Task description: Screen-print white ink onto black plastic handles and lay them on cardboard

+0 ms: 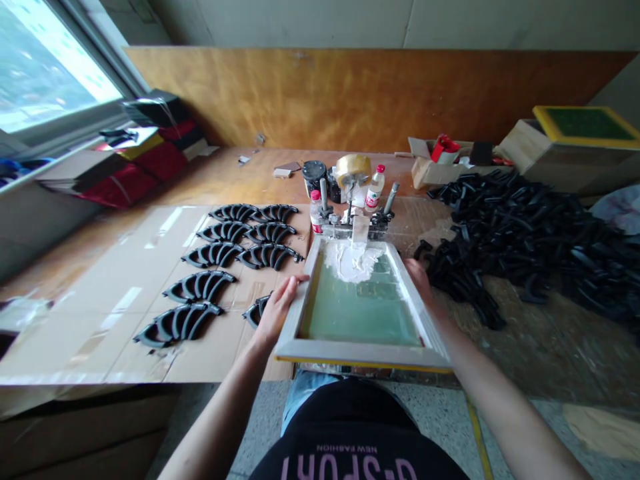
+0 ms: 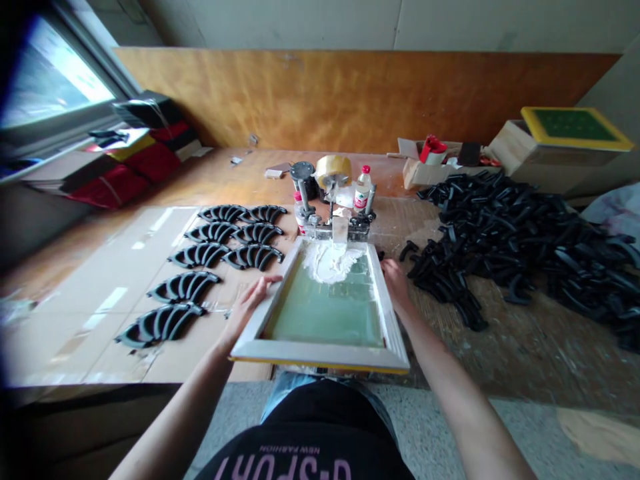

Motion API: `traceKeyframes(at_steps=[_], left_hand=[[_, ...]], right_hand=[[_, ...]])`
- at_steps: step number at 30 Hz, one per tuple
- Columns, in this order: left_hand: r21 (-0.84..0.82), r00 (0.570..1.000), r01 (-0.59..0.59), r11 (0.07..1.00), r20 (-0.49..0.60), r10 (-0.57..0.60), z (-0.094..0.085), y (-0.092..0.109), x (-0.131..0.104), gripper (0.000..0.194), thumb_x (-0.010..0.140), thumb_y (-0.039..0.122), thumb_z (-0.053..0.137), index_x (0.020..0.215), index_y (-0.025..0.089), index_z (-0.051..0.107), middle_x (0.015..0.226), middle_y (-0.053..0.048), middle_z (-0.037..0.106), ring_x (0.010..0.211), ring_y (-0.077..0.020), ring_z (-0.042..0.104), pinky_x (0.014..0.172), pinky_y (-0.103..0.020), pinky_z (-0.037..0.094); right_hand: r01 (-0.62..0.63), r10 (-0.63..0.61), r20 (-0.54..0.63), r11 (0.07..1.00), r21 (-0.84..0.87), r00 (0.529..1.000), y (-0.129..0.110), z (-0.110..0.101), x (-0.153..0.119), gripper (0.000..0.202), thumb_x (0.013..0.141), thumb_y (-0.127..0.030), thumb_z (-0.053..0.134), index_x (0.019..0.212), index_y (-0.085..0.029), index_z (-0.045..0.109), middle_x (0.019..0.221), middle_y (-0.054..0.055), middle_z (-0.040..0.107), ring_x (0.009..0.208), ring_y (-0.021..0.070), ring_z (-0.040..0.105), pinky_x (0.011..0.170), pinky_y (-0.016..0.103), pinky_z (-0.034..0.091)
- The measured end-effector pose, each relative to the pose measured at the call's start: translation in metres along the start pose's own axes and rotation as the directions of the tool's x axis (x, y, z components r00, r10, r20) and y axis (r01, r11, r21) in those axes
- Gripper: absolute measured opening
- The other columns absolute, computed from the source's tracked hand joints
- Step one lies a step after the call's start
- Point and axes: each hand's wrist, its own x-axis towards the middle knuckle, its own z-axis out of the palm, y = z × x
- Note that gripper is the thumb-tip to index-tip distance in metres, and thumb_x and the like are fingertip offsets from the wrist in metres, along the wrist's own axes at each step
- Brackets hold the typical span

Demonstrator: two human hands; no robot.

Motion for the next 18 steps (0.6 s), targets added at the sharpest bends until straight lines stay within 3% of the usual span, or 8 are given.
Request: traceKeyframes(at_steps=[2,5,7,9,12,14,18], left_hand=[[0.018,0.994,0.101,0.995,0.032,-0.101,0.002,-0.03,-0.007,0.059,0.079,0.06,0.06,0.122,0.02,0.063,0.094,-0.004,0.07,0.082,-0.021,0.064,0.066,-0.026,0.049],[-0.022,0.982,0.185,0.982,0.045,-0.184,0.01,-0.069,-0.005,0.077,0.077,0.056,0.064,0.142,0.02,0.044,0.085,-0.003,0.069,0.074,-0.0195,0.064,0.065,-0.027,0.049],[-0.018,0.981,0.192,0.981,0.03,-0.191,0.013,-0.086,-0.001,0.08,0.077,0.055,0.063,0.144,0.018,0.041,0.087,-0.004,0.069,0.077,-0.0199,0.065,0.069,-0.028,0.05],[0.002,0.979,0.205,0.979,0.024,-0.205,0.014,-0.095,0.003,0.078,0.078,0.056,0.062,0.143,0.018,0.043,0.092,-0.006,0.069,0.084,-0.021,0.065,0.074,-0.029,0.05],[0.04,0.975,0.218,0.975,0.024,-0.219,0.012,-0.1,0.005,0.077,0.079,0.058,0.06,0.143,0.019,0.044,0.102,-0.007,0.07,0.093,-0.0226,0.065,0.082,-0.031,0.05],[0.047,0.976,0.216,0.975,0.025,-0.217,0.011,-0.101,0.005,0.077,0.08,0.059,0.058,0.143,0.019,0.043,0.107,-0.007,0.069,0.099,-0.0234,0.064,0.086,-0.032,0.049],[0.011,0.977,0.211,0.977,0.028,-0.211,0.012,-0.098,0.002,0.078,0.079,0.059,0.06,0.143,0.018,0.044,0.112,-0.008,0.069,0.103,-0.0243,0.063,0.088,-0.032,0.049]], right_hand=[[-0.003,0.002,-0.094,1.0,-0.021,0.996,-0.004,-0.005,0.024,0.033,0.091,-0.023,0.045,0.117,-0.014,0.064,0.117,0.015,0.059,0.107,0.0269,0.057,0.095,0.045,0.047],[0.16,-0.171,-0.169,0.984,-0.078,0.971,-0.036,0.002,0.064,0.052,0.083,-0.024,0.063,0.133,-0.014,0.051,0.14,0.017,0.042,0.123,0.0283,0.047,0.103,0.043,0.042],[0.246,-0.257,-0.08,0.96,-0.132,0.963,-0.06,0.013,0.084,0.053,0.079,-0.021,0.068,0.129,-0.016,0.053,0.135,0.015,0.048,0.119,0.0281,0.048,0.1,0.042,0.043],[0.265,-0.256,0.071,0.947,-0.182,0.964,-0.077,0.024,0.092,0.035,0.08,-0.019,0.067,0.114,-0.016,0.06,0.114,0.013,0.06,0.107,0.0267,0.053,0.091,0.039,0.046],[0.321,-0.269,0.232,0.92,-0.226,0.935,-0.087,0.032,0.078,0.008,0.085,-0.017,0.061,0.092,-0.015,0.063,0.092,0.011,0.065,0.092,0.0243,0.055,0.081,0.035,0.045],[0.454,-0.39,0.297,0.87,-0.192,0.872,-0.087,0.028,0.057,0.007,0.086,-0.014,0.056,0.085,-0.015,0.062,0.087,0.01,0.064,0.089,0.023,0.054,0.078,0.032,0.043],[0.7,-0.648,0.393,0.714,0.015,0.652,-0.085,0.009,0.031,0.017,0.081,-0.004,0.052,0.082,-0.017,0.063,0.082,0.006,0.064,0.085,0.0196,0.054,0.073,0.028,0.04]])
